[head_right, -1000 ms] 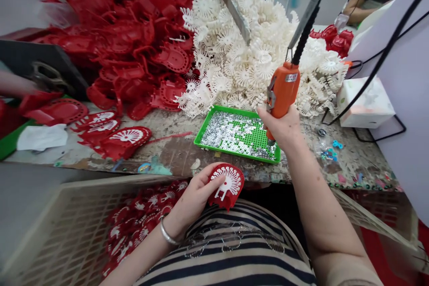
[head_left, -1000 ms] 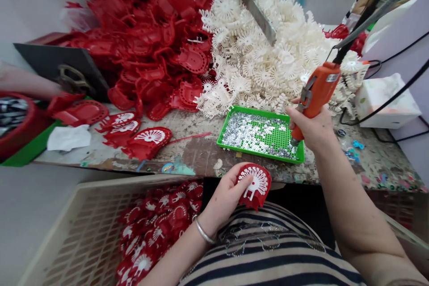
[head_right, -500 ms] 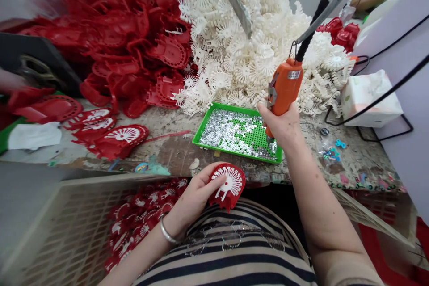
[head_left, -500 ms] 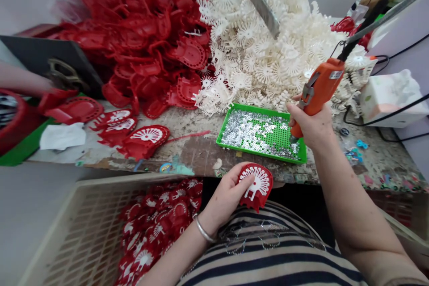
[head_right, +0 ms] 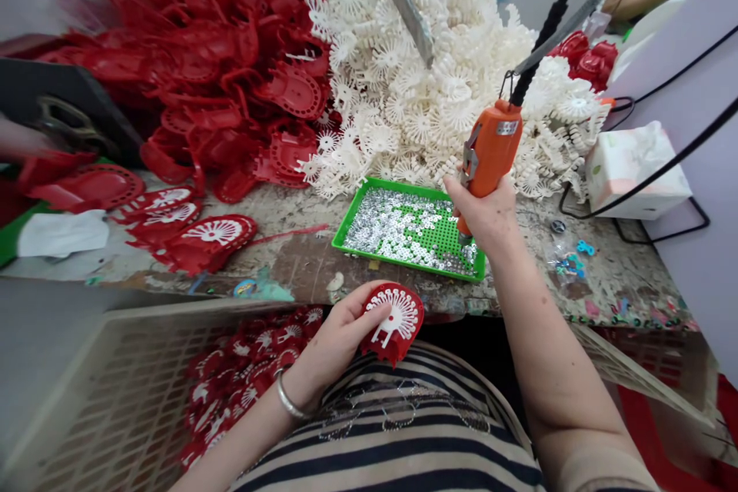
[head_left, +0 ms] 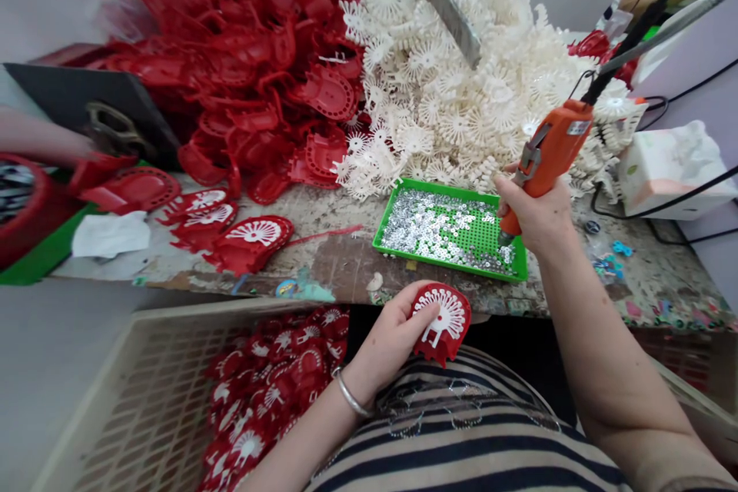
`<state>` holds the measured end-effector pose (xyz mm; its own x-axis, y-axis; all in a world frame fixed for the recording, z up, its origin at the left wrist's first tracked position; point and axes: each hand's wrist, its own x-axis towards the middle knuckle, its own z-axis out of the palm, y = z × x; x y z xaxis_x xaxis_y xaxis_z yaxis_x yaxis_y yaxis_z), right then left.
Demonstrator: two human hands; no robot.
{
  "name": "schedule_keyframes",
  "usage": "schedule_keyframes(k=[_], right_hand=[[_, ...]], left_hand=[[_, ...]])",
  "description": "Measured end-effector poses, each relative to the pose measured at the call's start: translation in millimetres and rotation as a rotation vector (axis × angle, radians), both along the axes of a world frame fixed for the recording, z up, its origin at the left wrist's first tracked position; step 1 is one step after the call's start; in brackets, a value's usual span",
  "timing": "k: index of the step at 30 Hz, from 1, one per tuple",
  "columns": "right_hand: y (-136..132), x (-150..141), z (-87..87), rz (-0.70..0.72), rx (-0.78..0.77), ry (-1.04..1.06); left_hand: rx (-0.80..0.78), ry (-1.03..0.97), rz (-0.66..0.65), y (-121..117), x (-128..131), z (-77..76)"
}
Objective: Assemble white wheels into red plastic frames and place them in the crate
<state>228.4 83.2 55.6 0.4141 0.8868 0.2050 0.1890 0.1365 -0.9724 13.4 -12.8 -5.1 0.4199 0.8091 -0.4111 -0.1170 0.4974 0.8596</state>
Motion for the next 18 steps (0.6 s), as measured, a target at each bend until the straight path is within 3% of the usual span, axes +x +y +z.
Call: schedule_keyframes(k=[18], right_hand=[[1.5, 1.5, -4.7, -0.042, 0.024, -0.002]], left_hand=[[0.033, 0.017, -0.021, -1.5, -1.4, 6.2]])
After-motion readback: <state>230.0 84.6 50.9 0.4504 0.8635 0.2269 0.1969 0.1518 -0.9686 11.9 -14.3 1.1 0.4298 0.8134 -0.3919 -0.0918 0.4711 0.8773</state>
